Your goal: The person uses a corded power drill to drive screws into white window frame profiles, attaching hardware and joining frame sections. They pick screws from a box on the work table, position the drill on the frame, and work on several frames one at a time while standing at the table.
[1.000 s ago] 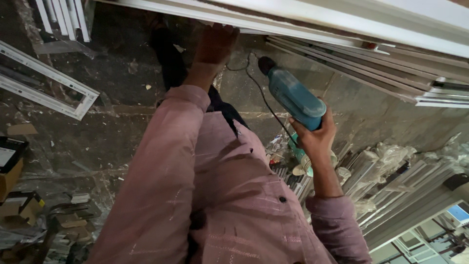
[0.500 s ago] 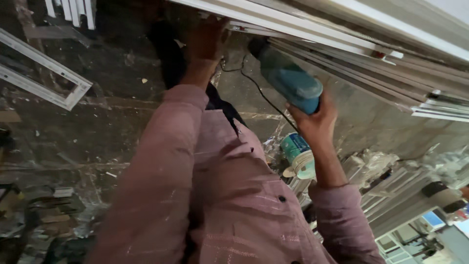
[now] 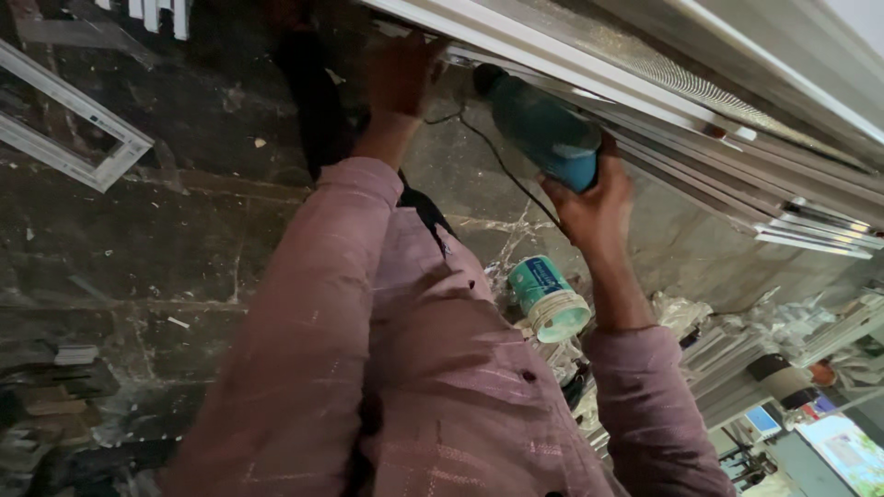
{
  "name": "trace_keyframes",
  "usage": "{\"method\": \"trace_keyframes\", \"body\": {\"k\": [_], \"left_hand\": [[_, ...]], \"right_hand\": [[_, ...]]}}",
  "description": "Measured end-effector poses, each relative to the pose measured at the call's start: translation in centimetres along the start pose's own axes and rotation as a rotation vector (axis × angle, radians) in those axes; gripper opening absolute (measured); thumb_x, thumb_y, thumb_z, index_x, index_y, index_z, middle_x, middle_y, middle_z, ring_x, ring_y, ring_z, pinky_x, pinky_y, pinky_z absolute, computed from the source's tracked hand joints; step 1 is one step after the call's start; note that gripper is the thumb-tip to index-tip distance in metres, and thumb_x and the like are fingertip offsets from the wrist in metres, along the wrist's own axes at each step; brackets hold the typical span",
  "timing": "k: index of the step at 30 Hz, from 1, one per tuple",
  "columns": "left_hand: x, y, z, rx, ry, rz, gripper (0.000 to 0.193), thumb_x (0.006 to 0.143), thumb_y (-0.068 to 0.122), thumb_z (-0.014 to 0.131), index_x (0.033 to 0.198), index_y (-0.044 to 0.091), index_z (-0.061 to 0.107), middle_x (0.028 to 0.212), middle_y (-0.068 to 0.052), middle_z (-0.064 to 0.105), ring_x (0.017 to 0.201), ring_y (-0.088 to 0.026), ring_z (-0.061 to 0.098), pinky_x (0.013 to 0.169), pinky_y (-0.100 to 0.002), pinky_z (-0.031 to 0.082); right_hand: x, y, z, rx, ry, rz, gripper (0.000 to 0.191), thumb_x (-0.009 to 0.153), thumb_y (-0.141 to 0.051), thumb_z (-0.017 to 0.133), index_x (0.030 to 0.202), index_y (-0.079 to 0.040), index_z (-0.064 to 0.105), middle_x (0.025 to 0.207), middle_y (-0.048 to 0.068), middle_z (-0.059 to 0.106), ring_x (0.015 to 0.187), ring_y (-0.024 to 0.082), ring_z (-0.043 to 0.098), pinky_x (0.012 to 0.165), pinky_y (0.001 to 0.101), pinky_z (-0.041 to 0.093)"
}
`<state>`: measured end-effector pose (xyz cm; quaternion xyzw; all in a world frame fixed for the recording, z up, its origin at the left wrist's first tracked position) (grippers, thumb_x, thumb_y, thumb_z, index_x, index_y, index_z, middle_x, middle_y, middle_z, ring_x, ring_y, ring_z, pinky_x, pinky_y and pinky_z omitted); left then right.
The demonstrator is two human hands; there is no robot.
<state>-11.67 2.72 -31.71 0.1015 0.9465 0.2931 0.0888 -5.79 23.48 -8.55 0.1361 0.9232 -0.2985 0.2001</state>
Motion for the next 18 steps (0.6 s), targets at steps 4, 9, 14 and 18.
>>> {"method": "trace_keyframes", "body": {"k": [4,9,14,18], "left_hand": [[-0.3,0.2,0.1,0.022,0.044,-0.006,0.043,0.09,0.021,0.077,0.132,0.026,0.068,0.103,-0.014,0.069,0.089,-0.033,0.069,0.072,-0.049,0.057],[-0.2,0.2,0.0,0.018,0.056,-0.001,0.038,0.09,0.021,0.078,0.127,0.023,0.069,0.097,-0.015,0.07,0.086,-0.031,0.07,0.07,-0.047,0.058],[-0.1,0.2,0.2,0.004,0.005,-0.012,0.035,0.093,0.02,0.077,0.126,0.02,0.068,0.099,-0.013,0.071,0.09,-0.03,0.071,0.073,-0.047,0.059],[-0.2,0.3,0.0,0.02,0.097,0.006,0.041,0.091,0.022,0.077,0.13,0.024,0.066,0.102,-0.014,0.071,0.09,-0.03,0.07,0.072,-0.046,0.06]], "right_hand": [[0.5,-0.5,-0.1,-0.027,-0.039,0.01,0.063,0.083,-0.014,0.086,0.139,-0.004,0.056,0.123,0.018,0.073,0.114,0.028,0.073,0.095,0.0393,0.057],[0.8,-1.3,-0.3,-0.034,-0.034,0.013,0.064,0.082,-0.013,0.086,0.139,-0.004,0.057,0.122,0.019,0.073,0.113,0.029,0.073,0.095,0.0402,0.057],[0.9,-1.3,-0.2,-0.041,-0.032,-0.004,0.067,0.082,-0.013,0.086,0.141,-0.005,0.056,0.125,0.019,0.072,0.115,0.03,0.073,0.097,0.0398,0.058],[0.8,-1.2,0.1,-0.043,-0.042,-0.014,0.069,0.083,-0.014,0.087,0.143,-0.005,0.054,0.126,0.02,0.072,0.117,0.03,0.072,0.097,0.0396,0.057]]}}
Point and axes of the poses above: each hand's wrist, its own x-axis towards the middle knuckle, its own z-axis out of the palm, y = z × x, the point moved 3 cm from there along x, towards the middle knuckle
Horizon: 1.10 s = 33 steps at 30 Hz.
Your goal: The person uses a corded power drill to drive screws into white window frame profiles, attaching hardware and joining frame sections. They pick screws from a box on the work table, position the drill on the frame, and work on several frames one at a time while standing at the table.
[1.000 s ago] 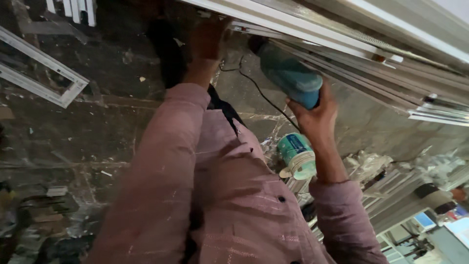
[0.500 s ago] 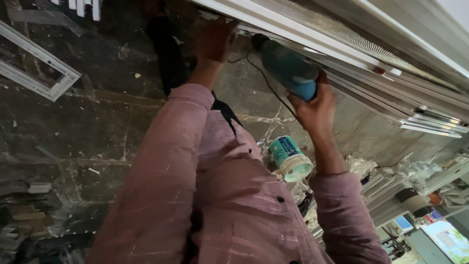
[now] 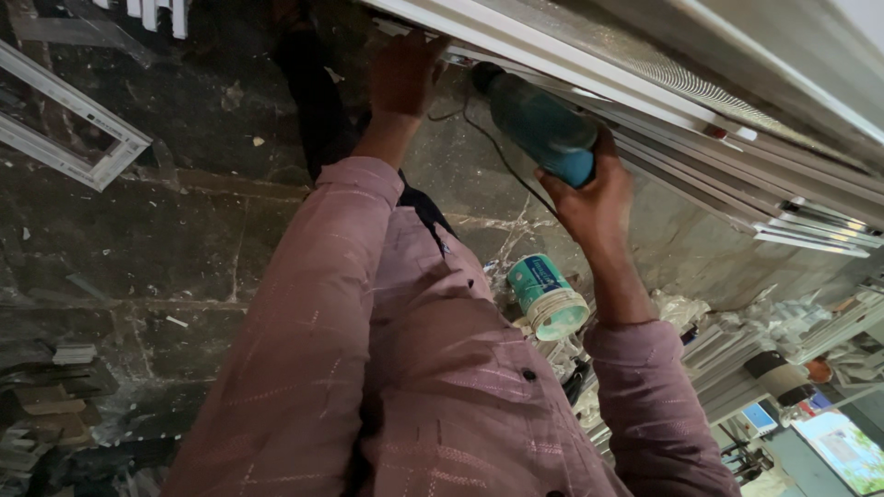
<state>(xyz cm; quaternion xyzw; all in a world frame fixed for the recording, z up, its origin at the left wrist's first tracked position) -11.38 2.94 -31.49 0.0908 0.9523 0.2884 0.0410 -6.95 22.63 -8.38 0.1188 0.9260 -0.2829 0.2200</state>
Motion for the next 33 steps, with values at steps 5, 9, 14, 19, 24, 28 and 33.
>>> {"method": "trace_keyframes", "body": {"k": [5,9,14,19,24,28,33], "left_hand": [[0.0,-0.1,-0.1,0.007,-0.032,-0.001,0.046,0.091,0.021,0.078,0.135,0.026,0.065,0.103,-0.014,0.07,0.089,-0.03,0.07,0.071,-0.047,0.059],[0.2,-0.1,-0.3,0.028,-0.036,0.006,0.049,0.086,0.021,0.08,0.133,0.028,0.066,0.101,-0.013,0.071,0.089,-0.03,0.07,0.072,-0.048,0.059],[0.0,-0.2,-0.6,-0.099,-0.022,-0.006,0.046,0.09,0.019,0.08,0.134,0.023,0.068,0.104,-0.014,0.071,0.093,-0.032,0.069,0.077,-0.047,0.059],[0.3,-0.4,-0.6,-0.065,-0.039,0.035,0.04,0.084,0.021,0.078,0.123,0.02,0.069,0.108,-0.009,0.072,0.102,-0.03,0.07,0.079,-0.047,0.059],[0.8,-0.5,-0.2,-0.031,-0.057,0.052,0.038,0.087,0.015,0.072,0.123,0.023,0.072,0.108,-0.01,0.07,0.103,-0.032,0.067,0.077,-0.049,0.058],[1.0,-0.5,-0.4,-0.065,-0.058,0.034,0.034,0.085,0.015,0.071,0.119,0.02,0.071,0.113,-0.011,0.068,0.104,-0.033,0.067,0.076,-0.049,0.058],[1.2,-0.6,-1.4,-0.071,-0.132,-0.013,0.027,0.086,0.019,0.069,0.112,0.02,0.07,0.114,-0.01,0.068,0.105,-0.033,0.067,0.077,-0.05,0.059]], "right_hand": [[-0.2,-0.1,0.2,-0.008,0.004,-0.025,0.069,0.084,-0.014,0.087,0.144,-0.006,0.054,0.127,0.02,0.072,0.118,0.031,0.073,0.098,0.0408,0.057],[-0.6,-0.2,0.4,-0.052,0.01,-0.019,0.069,0.084,-0.016,0.087,0.144,-0.009,0.054,0.124,0.019,0.073,0.116,0.034,0.073,0.095,0.0413,0.058],[-0.8,-0.4,0.6,-0.1,0.019,0.002,0.075,0.081,-0.015,0.086,0.148,-0.012,0.051,0.116,0.02,0.074,0.108,0.036,0.074,0.09,0.0434,0.059],[-0.4,-1.5,0.7,-0.25,-0.029,-0.094,0.077,0.083,-0.016,0.083,0.151,-0.014,0.046,0.108,0.022,0.074,0.097,0.044,0.072,0.082,0.051,0.058],[0.3,-2.6,1.3,-0.381,-0.077,-0.038,0.073,0.083,-0.017,0.08,0.149,-0.015,0.047,0.101,0.025,0.073,0.091,0.049,0.068,0.076,0.0564,0.054],[1.0,-2.6,1.6,-0.431,-0.122,0.012,0.069,0.085,-0.018,0.078,0.147,-0.015,0.048,0.1,0.024,0.073,0.093,0.049,0.068,0.075,0.056,0.054],[1.5,-2.5,1.1,-0.481,-0.056,-0.103,0.073,0.081,-0.021,0.081,0.146,-0.016,0.048,0.103,0.02,0.075,0.093,0.046,0.07,0.077,0.0525,0.057]]}}
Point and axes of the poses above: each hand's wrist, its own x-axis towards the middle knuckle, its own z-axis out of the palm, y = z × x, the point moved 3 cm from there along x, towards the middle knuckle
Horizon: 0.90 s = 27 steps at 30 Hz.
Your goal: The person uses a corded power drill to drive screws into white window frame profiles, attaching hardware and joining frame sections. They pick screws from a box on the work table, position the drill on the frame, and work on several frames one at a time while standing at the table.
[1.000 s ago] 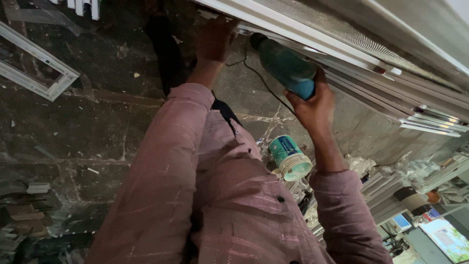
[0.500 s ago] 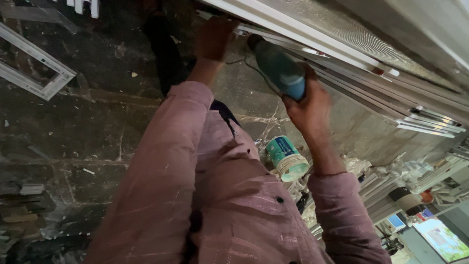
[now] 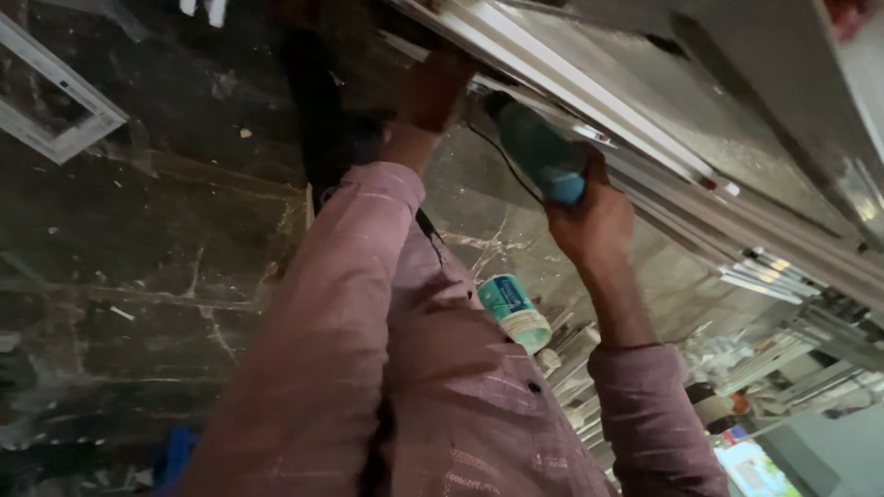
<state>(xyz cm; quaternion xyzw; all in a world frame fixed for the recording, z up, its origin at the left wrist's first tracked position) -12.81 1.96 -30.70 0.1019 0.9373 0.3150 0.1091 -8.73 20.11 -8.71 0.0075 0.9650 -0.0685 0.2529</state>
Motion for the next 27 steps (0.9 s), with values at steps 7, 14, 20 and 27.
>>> {"method": "trace_keyframes", "body": {"k": [7,14,20,27], "left_hand": [[0.3,0.1,-0.8,-0.009,0.048,-0.001,0.032,0.091,0.014,0.063,0.123,0.02,0.068,0.117,-0.012,0.068,0.103,-0.033,0.068,0.069,-0.049,0.059],[-0.2,0.0,-0.5,0.004,0.188,0.042,0.037,0.087,0.013,0.064,0.123,0.021,0.065,0.119,-0.009,0.067,0.104,-0.031,0.069,0.068,-0.048,0.058],[-0.3,-0.1,0.4,0.028,0.056,0.014,0.043,0.083,0.01,0.066,0.125,0.02,0.065,0.116,-0.01,0.068,0.1,-0.032,0.069,0.071,-0.047,0.059],[-0.6,-0.3,0.5,-0.022,0.103,-0.014,0.032,0.09,0.013,0.068,0.121,0.019,0.065,0.115,-0.009,0.069,0.1,-0.03,0.07,0.072,-0.047,0.06]], "right_hand": [[0.5,0.0,0.0,-0.08,-0.087,0.055,0.08,0.08,-0.025,0.082,0.15,-0.011,0.045,0.098,0.02,0.075,0.085,0.046,0.07,0.069,0.0538,0.056],[0.7,-0.9,-0.5,-0.07,-0.072,-0.012,0.073,0.081,-0.019,0.079,0.148,-0.013,0.049,0.101,0.018,0.076,0.084,0.043,0.072,0.071,0.0507,0.058],[1.0,-1.3,-0.7,-0.059,-0.032,-0.072,0.069,0.083,-0.016,0.079,0.145,-0.014,0.051,0.101,0.018,0.076,0.085,0.042,0.073,0.072,0.0503,0.058],[0.9,-1.9,-0.7,-0.041,-0.003,-0.122,0.065,0.082,-0.014,0.08,0.142,-0.015,0.054,0.102,0.018,0.076,0.088,0.042,0.073,0.072,0.0501,0.058]]}}
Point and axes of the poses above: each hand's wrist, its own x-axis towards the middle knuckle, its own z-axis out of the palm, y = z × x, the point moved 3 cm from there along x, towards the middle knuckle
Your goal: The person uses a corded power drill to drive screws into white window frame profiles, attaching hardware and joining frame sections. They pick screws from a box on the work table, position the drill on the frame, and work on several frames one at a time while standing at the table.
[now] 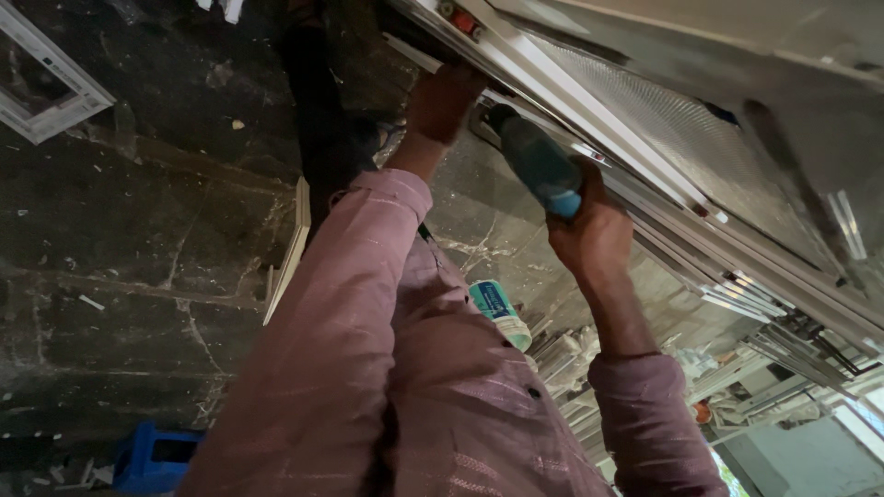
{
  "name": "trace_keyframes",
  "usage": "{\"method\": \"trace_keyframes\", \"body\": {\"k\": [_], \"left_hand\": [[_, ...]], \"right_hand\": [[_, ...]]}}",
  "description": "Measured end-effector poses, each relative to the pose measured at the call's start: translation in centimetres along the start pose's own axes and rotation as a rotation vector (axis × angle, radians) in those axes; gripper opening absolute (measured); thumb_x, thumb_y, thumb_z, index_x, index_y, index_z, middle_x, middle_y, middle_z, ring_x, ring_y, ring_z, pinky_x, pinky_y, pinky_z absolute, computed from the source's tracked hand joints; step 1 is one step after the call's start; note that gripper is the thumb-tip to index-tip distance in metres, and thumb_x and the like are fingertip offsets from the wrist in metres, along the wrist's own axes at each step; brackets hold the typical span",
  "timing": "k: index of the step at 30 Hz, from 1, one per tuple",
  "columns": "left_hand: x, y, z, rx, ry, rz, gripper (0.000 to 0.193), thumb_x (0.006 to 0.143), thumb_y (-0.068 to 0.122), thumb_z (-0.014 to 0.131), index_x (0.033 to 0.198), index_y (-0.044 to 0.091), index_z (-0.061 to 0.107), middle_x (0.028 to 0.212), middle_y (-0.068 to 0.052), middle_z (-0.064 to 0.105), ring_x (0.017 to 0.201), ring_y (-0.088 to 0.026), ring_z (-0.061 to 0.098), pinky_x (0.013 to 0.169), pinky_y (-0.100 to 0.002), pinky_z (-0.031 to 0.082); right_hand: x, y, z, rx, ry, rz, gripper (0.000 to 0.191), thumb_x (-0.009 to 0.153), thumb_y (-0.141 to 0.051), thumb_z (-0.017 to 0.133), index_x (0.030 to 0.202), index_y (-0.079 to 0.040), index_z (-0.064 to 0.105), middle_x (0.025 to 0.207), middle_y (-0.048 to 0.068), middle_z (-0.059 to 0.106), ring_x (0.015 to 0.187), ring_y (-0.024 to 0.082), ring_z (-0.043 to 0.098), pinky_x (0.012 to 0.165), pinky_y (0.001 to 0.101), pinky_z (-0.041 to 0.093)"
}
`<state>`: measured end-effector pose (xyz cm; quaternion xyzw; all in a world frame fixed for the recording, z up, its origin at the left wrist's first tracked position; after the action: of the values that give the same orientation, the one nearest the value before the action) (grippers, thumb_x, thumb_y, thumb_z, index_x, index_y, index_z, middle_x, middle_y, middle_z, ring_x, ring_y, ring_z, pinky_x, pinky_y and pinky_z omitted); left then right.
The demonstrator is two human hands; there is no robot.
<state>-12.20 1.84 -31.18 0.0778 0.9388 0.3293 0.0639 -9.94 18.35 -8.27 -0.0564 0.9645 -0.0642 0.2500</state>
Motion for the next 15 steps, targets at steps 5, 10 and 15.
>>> {"method": "trace_keyframes", "body": {"k": [5,10,15], "left_hand": [[0.02,-0.09,0.27,0.021,0.013,-0.002,0.036,0.09,0.011,0.065,0.125,0.019,0.066,0.112,-0.011,0.069,0.1,-0.03,0.07,0.069,-0.045,0.06],[-0.07,-0.09,0.13,0.051,0.081,0.007,0.037,0.089,0.011,0.065,0.125,0.023,0.065,0.114,-0.008,0.07,0.102,-0.029,0.07,0.071,-0.046,0.06],[-0.01,0.04,0.06,0.075,-0.064,-0.028,0.039,0.091,0.009,0.067,0.127,0.022,0.065,0.11,-0.009,0.071,0.098,-0.03,0.07,0.067,-0.047,0.058]], "right_hand": [[0.4,0.08,0.14,0.008,-0.017,0.006,0.065,0.084,-0.015,0.079,0.143,-0.013,0.052,0.102,0.018,0.075,0.086,0.041,0.072,0.071,0.0491,0.059],[0.47,-0.19,0.0,0.047,0.036,-0.024,0.06,0.085,-0.014,0.079,0.14,-0.013,0.056,0.104,0.017,0.077,0.089,0.041,0.073,0.073,0.0478,0.059],[0.67,-0.3,-0.22,0.068,0.032,-0.034,0.061,0.085,-0.013,0.078,0.142,-0.012,0.055,0.105,0.019,0.075,0.089,0.04,0.074,0.074,0.047,0.06]]}}
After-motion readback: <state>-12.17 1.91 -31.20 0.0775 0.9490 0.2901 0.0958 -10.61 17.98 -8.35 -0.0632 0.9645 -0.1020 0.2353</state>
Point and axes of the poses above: each hand's wrist, its own x-axis towards the middle knuckle, its own z-axis out of the palm, y = z × x, the point moved 3 cm from there along x, towards the middle knuckle
